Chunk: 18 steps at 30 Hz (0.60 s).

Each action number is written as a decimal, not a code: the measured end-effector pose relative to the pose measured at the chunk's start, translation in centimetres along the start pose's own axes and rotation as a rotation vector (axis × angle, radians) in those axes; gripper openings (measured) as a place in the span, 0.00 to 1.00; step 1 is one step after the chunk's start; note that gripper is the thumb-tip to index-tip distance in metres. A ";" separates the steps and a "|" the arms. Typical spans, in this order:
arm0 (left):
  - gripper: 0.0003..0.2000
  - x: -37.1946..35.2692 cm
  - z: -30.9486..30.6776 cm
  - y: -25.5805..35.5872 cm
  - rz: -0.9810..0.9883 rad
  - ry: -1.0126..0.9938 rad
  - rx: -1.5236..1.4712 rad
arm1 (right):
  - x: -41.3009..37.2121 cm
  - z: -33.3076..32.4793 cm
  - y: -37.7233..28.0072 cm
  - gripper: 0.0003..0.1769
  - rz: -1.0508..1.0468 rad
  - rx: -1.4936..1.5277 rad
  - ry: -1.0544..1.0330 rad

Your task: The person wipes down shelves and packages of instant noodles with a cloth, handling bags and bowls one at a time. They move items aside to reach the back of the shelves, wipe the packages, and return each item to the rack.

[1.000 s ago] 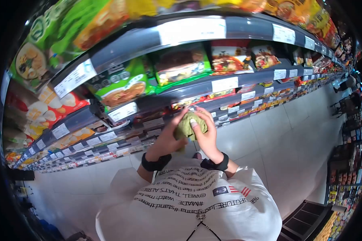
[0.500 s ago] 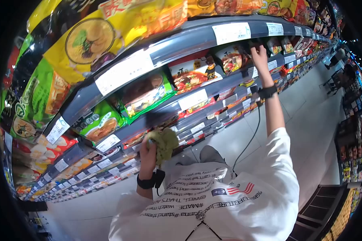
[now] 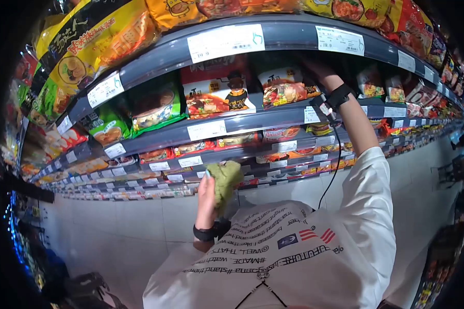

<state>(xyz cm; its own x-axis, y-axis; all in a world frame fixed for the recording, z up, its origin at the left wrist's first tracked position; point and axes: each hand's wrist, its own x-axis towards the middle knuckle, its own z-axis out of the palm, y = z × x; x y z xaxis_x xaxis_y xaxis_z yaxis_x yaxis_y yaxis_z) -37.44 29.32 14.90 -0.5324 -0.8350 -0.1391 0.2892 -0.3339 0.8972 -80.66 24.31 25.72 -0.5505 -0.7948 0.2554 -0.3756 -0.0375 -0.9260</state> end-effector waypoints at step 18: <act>0.18 -6.1 9.1 -6.4 0.001 -0.023 0.028 | 3.4 0.5 3.8 0.15 0.311 0.497 -0.098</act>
<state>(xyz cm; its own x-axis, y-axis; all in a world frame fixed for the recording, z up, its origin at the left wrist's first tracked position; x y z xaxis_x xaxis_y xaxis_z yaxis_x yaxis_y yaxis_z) -43.25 40.56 13.78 -0.5502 -0.8250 -0.1293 0.2671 -0.3206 0.9088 -83.61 21.20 22.95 -0.4987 -0.8651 -0.0541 0.1999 -0.0540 -0.9783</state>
